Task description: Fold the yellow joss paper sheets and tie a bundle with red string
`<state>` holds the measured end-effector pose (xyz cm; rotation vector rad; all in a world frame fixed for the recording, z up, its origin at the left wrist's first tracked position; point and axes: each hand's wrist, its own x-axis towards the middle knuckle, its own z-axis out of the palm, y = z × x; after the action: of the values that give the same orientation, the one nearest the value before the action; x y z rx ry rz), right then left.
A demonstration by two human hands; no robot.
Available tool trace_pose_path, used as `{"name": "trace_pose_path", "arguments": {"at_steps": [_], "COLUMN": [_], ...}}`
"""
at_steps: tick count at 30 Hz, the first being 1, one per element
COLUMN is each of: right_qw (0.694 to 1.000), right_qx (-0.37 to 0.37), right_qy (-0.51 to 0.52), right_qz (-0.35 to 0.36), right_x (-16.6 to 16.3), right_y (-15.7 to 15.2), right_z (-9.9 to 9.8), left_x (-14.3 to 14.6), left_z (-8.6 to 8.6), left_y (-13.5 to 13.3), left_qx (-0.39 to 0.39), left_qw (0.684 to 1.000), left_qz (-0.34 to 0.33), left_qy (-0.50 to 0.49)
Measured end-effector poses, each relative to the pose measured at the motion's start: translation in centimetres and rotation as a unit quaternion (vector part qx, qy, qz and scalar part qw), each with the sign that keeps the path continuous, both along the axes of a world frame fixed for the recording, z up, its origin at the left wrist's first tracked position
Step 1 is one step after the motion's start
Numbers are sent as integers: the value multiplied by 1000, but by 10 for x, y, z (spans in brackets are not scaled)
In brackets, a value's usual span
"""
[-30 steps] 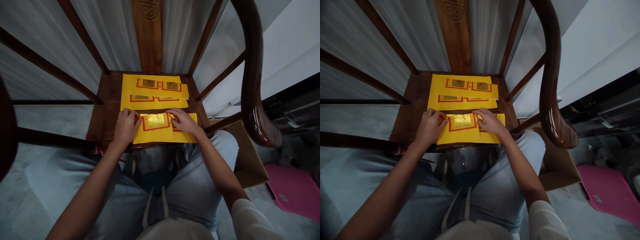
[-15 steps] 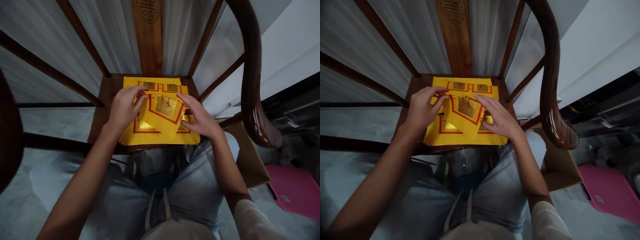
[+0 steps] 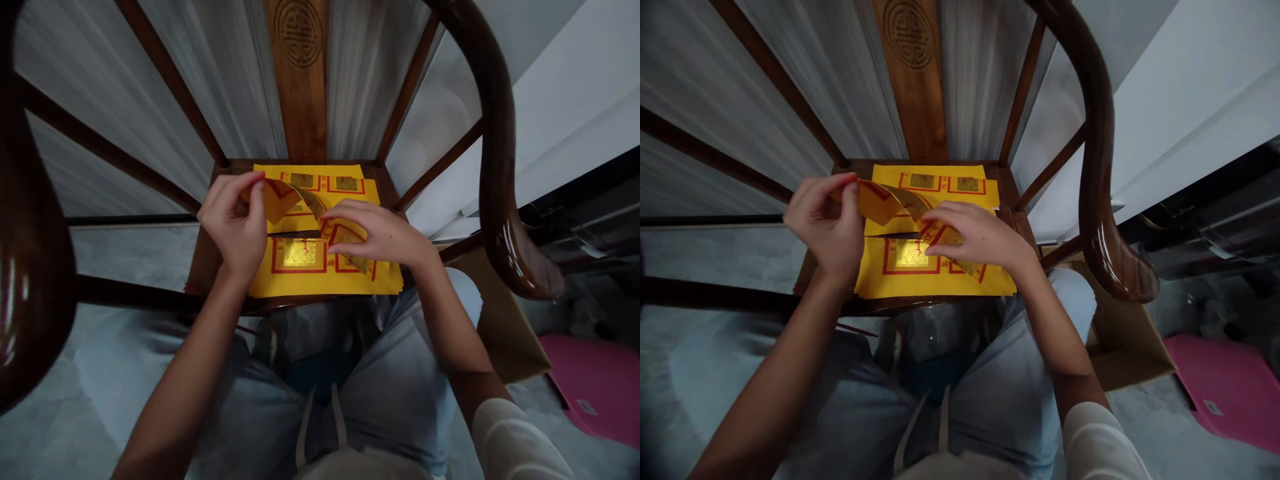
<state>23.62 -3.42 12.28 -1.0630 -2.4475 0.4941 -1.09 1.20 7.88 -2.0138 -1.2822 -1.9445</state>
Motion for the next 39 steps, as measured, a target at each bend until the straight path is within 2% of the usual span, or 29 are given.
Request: {"name": "trace_pose_path", "arguments": {"at_steps": [6, 12, 16, 20, 24, 27, 31, 32, 34, 37, 39], "right_qw": [991, 996, 982, 962, 963, 970, 970, 972, 976, 975, 974], "right_qx": [-56, -56, 4, 16, 19, 20, 11, 7, 6, 14, 11], "right_qy": [-55, -21, -152, -234, -213, -181, -143, -128, -96, -66, -63], "right_qz": [-104, -73, -113, -142, -162, -164, -197, -199, -197, -213, -216], "right_x": [-12, -13, -28, -17, 4, 12, 18, 21, 26, 33, 35], "right_y": [6, 9, 8, 20, 31, 37, 55, 61, 74, 89, 94], "right_z": [1, -7, -10, -6, -3, -11, -33, -40, -54, -73, -81], "left_x": [6, -1, -2, -4, -14, -21, -11, -4, 13, 36, 46], "left_z": [2, -7, -11, -17, -31, -39, -35, -32, -27, -30, -35], "left_y": [-3, 6, 10, 13, 26, 33, 20, 14, 2, -5, -4], "left_qx": [-78, -137, -165, -193, -222, -237, -197, -202, -223, -299, -353], "left_qw": [996, 988, 983, 978, 971, 964, 967, 960, 935, 846, 790], "left_qz": [-21, -19, -14, -7, -24, -40, 12, 7, -43, -144, -165], "left_qy": [44, 61, 85, 81, 87, 113, 164, 193, 272, 417, 474]}}
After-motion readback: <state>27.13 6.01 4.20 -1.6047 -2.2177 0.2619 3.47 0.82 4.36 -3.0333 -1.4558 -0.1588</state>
